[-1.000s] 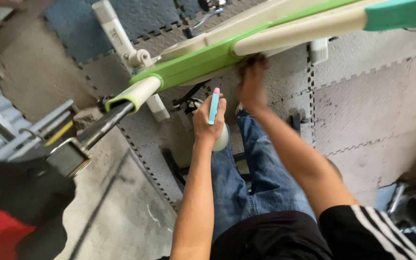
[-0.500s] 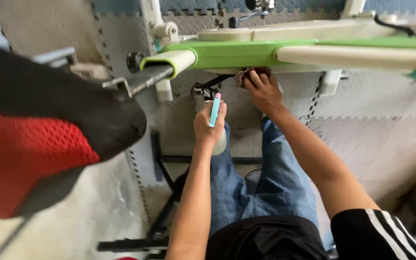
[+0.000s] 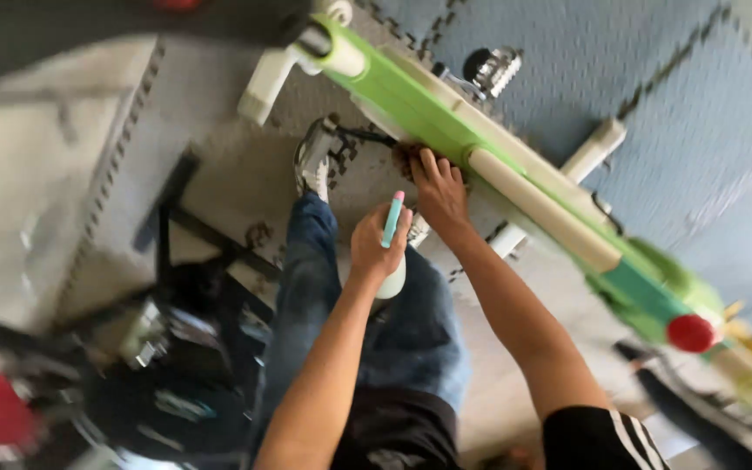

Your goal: The person cleans two stationary exercise bikes using a spray bottle and a cloth. They wipe the handlebars, flywheel, frame, pedals, and seat of the first bike, then move to the second bike to clean its frame and seat.

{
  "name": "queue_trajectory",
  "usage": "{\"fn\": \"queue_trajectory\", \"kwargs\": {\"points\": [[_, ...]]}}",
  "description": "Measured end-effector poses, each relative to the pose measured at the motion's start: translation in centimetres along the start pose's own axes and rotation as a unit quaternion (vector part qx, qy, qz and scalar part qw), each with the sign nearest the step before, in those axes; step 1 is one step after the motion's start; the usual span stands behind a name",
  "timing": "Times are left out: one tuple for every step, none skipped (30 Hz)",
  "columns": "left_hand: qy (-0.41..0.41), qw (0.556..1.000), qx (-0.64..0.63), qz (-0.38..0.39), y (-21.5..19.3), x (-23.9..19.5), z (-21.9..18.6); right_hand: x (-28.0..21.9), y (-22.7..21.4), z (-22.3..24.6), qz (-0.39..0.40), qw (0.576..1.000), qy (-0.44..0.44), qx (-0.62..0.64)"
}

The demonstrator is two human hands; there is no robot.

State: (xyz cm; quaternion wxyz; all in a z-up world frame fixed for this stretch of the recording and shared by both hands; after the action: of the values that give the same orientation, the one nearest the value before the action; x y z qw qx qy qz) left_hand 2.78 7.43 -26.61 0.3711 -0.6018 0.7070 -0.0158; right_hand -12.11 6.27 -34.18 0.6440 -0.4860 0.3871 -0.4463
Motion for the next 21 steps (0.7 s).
{"fn": "queue_trajectory", "kwargs": {"points": [[-0.01, 1.0, -0.009, -0.02, 0.0, -0.7, -0.4, -0.4, -0.2, 0.2, 0.002, 1.0, -0.024, 0.001], [-0.024, 0.999, -0.023, -0.015, 0.0, -0.6, -0.7, -0.2, -0.1, 0.0, 0.004, 0.999, -0.022, 0.025], [-0.038, 0.999, -0.038, -0.009, 0.1, -0.5, -1.1, 0.0, 0.0, -0.3, 0.007, 0.999, -0.02, 0.049], [-0.039, 0.998, -0.044, -0.017, -0.1, -0.4, -1.4, 0.4, -0.9, -0.3, 0.007, 0.998, -0.03, 0.046], [-0.051, 0.999, -0.012, -0.01, 0.1, -0.2, -1.6, 0.7, -1.6, -0.5, 0.013, 0.997, -0.028, 0.065], [-0.063, 0.998, 0.022, 0.001, 0.3, -0.1, -1.6, 0.7, -2.1, -0.5, 0.02, 0.996, -0.023, 0.085], [-0.065, 0.998, 0.018, -0.004, 0.3, 0.2, -2.1, 0.7, -2.4, -0.6, 0.022, 0.996, -0.029, 0.083], [-0.087, 0.996, 0.009, -0.001, 0.2, 0.5, -2.3, 0.6, -2.7, -0.5, 0.0, 0.995, -0.04, 0.088], [-0.108, 0.994, 0.001, 0.003, 0.1, 0.9, -2.5, 0.5, -3.0, -0.3, -0.021, 0.994, -0.05, 0.093], [-0.11, 0.994, -0.004, -0.001, 0.3, 1.1, -2.5, 0.1, -2.4, -0.5, -0.02, 0.994, -0.056, 0.091], [-0.096, 0.995, -0.004, -0.009, 0.4, 1.4, -2.6, -0.3, -1.9, -0.4, -0.028, 0.995, -0.073, 0.067], [-0.085, 0.996, -0.005, -0.017, 0.5, 1.6, -2.6, -0.8, -1.3, -0.4, -0.036, 0.994, -0.091, 0.044], [-0.088, 0.996, -0.01, -0.021, 0.5, 1.6, -2.7, -0.7, -1.1, -0.4, -0.033, 0.994, -0.098, 0.043], [-0.09, 0.995, -0.035, -0.039, 0.4, 1.6, -2.8, -0.7, -0.7, -0.2, -0.018, 0.993, -0.118, 0.009], [-0.092, 0.992, -0.06, -0.057, 0.2, 1.4, -2.8, -0.7, -0.2, -0.1, -0.003, 0.99, -0.138, -0.026], [-0.097, 0.991, -0.066, -0.062, 0.4, 1.3, -2.5, -0.5, -0.1, -0.4, 0.001, 0.989, -0.146, -0.027], [-0.1, 0.99, -0.077, -0.07, 0.6, 1.2, -2.2, -0.2, 0.4, -0.5, 0.028, 0.985, -0.166, -0.045], [-0.104, 0.988, -0.088, -0.078, 0.6, 1.1, -1.9, 0.0, 0.9, -0.5, 0.054, 0.979, -0.185, -0.062], [-0.108, 0.986, -0.093, -0.083, 0.6, 0.8, -1.7, 0.3, 0.9, -0.7, 0.057, 0.977, -0.194, -0.063], [-0.123, 0.984, -0.093, -0.087, 0.5, 0.6, -1.5, 0.6, 1.2, -0.7, 0.08, 0.972, -0.212, -0.057], [-0.138, 0.982, -0.093, -0.09, 0.4, 0.3, -1.3, 0.9, 1.5, -0.7, 0.103, 0.966, -0.231, -0.051]]}}
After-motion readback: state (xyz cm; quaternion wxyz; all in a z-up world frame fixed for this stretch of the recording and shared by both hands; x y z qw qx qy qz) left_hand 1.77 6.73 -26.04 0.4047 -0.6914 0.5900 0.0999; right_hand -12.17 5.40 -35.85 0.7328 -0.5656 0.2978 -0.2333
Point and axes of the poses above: each hand's wrist, its own x-axis towards the middle knuckle, its own y-axis out of the palm, z = x × y, the point moved 5 cm from there along x, towards the middle knuckle, and after that the axes turned 8 degrees about -y, right-handed, at the moved point
